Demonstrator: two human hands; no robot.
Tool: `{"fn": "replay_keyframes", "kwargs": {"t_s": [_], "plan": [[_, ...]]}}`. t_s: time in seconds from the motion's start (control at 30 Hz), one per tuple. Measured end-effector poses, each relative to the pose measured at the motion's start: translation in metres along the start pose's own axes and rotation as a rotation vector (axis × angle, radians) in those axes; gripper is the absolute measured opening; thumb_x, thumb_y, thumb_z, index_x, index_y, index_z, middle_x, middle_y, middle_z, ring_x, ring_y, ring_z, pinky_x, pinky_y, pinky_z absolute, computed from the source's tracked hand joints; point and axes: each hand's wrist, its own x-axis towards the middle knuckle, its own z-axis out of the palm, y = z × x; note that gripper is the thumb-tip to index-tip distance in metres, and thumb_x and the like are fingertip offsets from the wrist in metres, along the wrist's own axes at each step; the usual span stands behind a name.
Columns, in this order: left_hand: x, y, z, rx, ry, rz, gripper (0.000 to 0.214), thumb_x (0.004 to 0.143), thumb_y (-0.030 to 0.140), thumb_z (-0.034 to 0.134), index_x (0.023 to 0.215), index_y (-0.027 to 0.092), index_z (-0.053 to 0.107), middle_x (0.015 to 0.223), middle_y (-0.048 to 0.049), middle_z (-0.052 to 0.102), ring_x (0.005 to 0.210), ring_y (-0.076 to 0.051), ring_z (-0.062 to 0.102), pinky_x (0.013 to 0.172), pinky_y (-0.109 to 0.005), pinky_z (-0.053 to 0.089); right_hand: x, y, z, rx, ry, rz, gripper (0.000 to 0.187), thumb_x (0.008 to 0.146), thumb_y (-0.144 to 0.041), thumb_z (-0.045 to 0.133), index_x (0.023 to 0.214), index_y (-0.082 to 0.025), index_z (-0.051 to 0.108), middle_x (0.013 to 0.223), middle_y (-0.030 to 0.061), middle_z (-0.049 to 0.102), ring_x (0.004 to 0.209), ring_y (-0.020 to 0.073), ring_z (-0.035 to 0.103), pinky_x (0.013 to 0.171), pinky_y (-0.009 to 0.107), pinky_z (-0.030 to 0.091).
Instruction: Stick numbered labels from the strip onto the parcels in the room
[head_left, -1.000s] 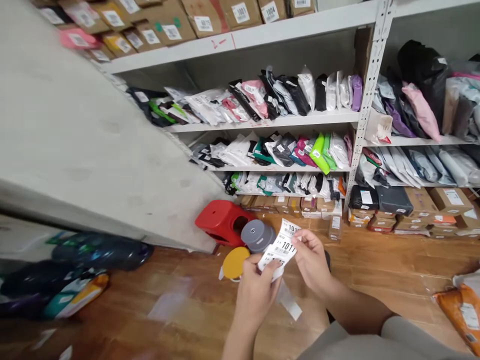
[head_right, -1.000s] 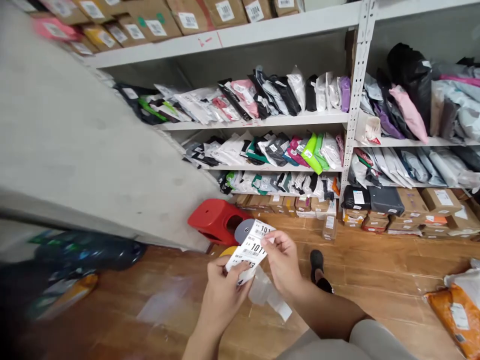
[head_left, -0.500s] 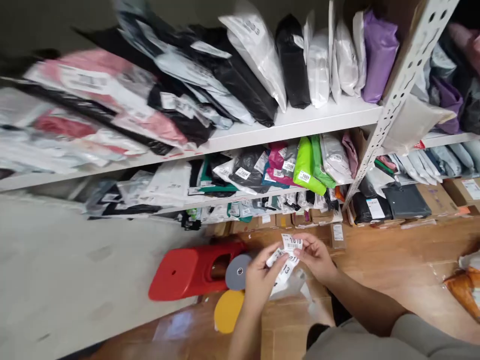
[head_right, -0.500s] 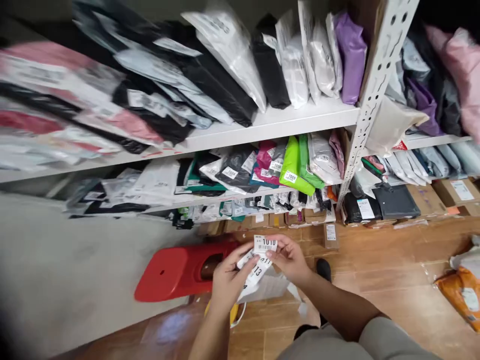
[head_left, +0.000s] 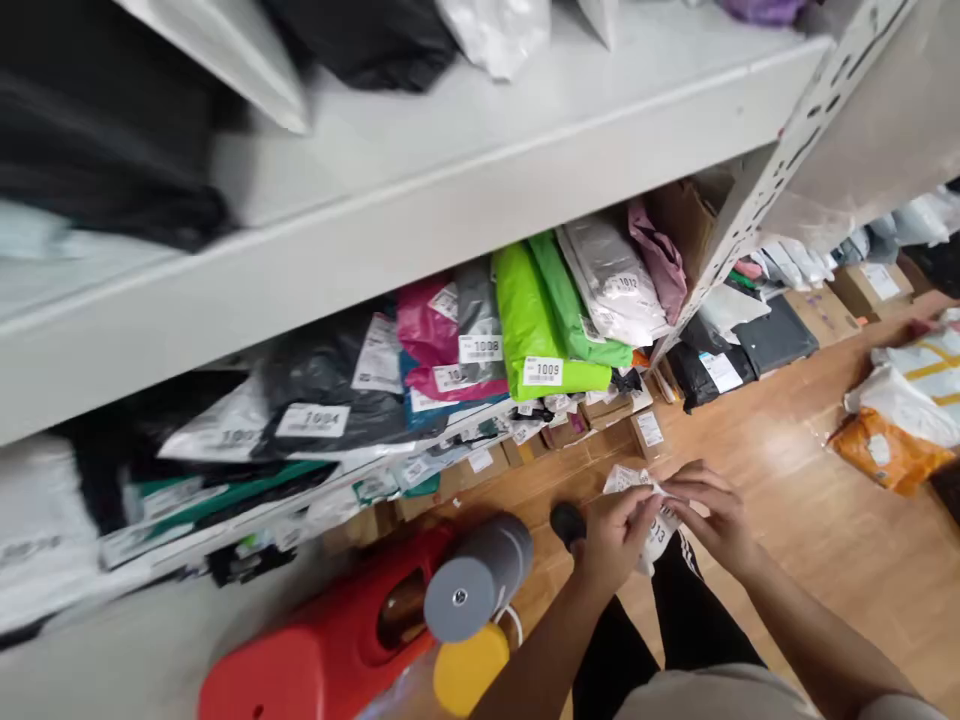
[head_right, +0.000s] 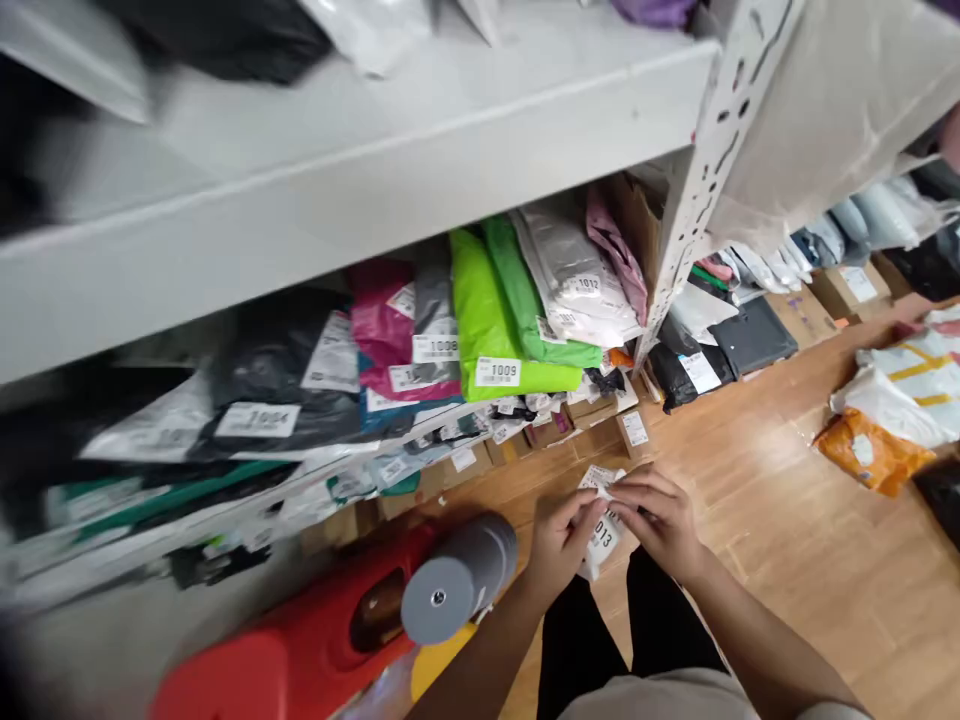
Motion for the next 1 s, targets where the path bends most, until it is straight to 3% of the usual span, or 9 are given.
{"fn": "replay_keyframes", "kwargs": {"t_s": [0.1,0.2,0.33,0.43,0.5,0.6,0.7,0.83,1.0], "plan": [[0.009,-0.046,0.007,-0.035,-0.079,0.005,0.039,0.098,0.037,0.042,0.084,0.017,0.072,0.054,-0.0006,0.06,0.048,-0.012,0.054,0.05,-0.023,0.043,0.005,0.023,0.016,-0.068,0.041,0.027,0.026,0.085,-0.02,0.071,0.107,-0.031,0.076,0.089,0.0067,0.074,0.08,0.0219,0.067,0.07,0.038,0.056],[0.017,-0.106,0.014,0.024,-0.139,0.063,0.035,0.098,0.033,0.042,0.087,0.018,0.072,0.058,-0.0022,0.064,0.052,-0.013,0.059,0.054,-0.023,0.045,0.005,0.072,0.042,-0.111,0.057,0.051,0.019,0.085,-0.025,0.071,0.103,-0.03,0.077,0.086,0.0067,0.075,0.078,0.0214,0.068,0.07,0.036,0.056],[0.029,-0.201,0.029,0.158,-0.17,0.159,0.029,0.097,0.026,0.043,0.093,0.019,0.071,0.07,-0.0059,0.072,0.06,-0.016,0.066,0.06,-0.023,0.048,-0.002,0.171,0.081,-0.069,0.035,0.071,0.012,0.086,-0.03,0.07,0.095,-0.029,0.079,0.082,0.0067,0.074,0.076,0.0212,0.067,0.071,0.036,0.055],[0.044,-0.275,0.044,0.238,-0.156,0.145,0.026,0.096,0.025,0.045,0.089,0.02,0.07,0.073,-0.0054,0.074,0.061,-0.015,0.066,0.059,-0.022,0.047,-0.003,0.252,0.107,-0.022,-0.035,0.059,0.014,0.088,-0.036,0.068,0.091,-0.027,0.079,0.078,0.0063,0.072,0.073,0.0204,0.067,0.067,0.033,0.053],[0.059,-0.32,0.051,0.268,-0.143,0.102,0.024,0.094,0.025,0.048,0.083,0.02,0.068,0.069,-0.0033,0.071,0.059,-0.014,0.064,0.057,-0.021,0.044,0.005,0.304,0.121,-0.039,-0.043,0.017,0.017,0.09,-0.037,0.066,0.091,-0.026,0.078,0.081,0.0067,0.072,0.076,0.0211,0.067,0.071,0.034,0.053],[0.085,-0.377,0.054,0.345,-0.165,0.122,0.02,0.091,0.023,0.054,0.075,0.02,0.065,0.067,-0.0006,0.067,0.06,-0.014,0.061,0.057,-0.022,0.043,0.031,0.374,0.143,-0.236,0.034,-0.138,0.018,0.088,-0.034,0.066,0.101,-0.024,0.074,0.1,0.0103,0.072,0.094,0.026,0.065,0.085,0.043,0.052],[0.1,-0.414,0.053,0.49,-0.235,0.235,0.019,0.088,0.02,0.06,0.069,0.02,0.063,0.073,-0.0002,0.066,0.067,-0.016,0.062,0.062,-0.024,0.044,0.067,0.428,0.174,-0.567,-0.012,-0.365,0.038,0.079,-0.03,0.073,0.116,-0.02,0.068,0.128,0.0161,0.062,0.12,0.0342,0.052,0.102,0.054,0.042],[0.096,-0.439,0.049,0.599,-0.223,0.311,0.018,0.089,0.022,0.059,0.072,0.021,0.063,0.082,-0.0007,0.065,0.072,-0.016,0.063,0.066,-0.026,0.045,0.1,0.464,0.212,-0.85,-0.071,-0.514,0.058,0.069,-0.028,0.08,0.122,-0.015,0.063,0.144,0.0197,0.048,0.135,0.0421,0.034,0.114,0.06,0.023],[0.081,-0.445,0.029,0.606,-0.04,0.331,0.019,0.094,0.026,0.051,0.079,0.02,0.062,0.087,-0.0025,0.063,0.076,-0.015,0.064,0.071,-0.027,0.05,0.106,0.476,0.222,-0.863,-0.044,-0.561,0.059,0.076,-0.033,0.067,0.131,-0.015,0.056,0.139,0.0177,0.051,0.128,0.038,0.039,0.108,0.056,0.031]]}}
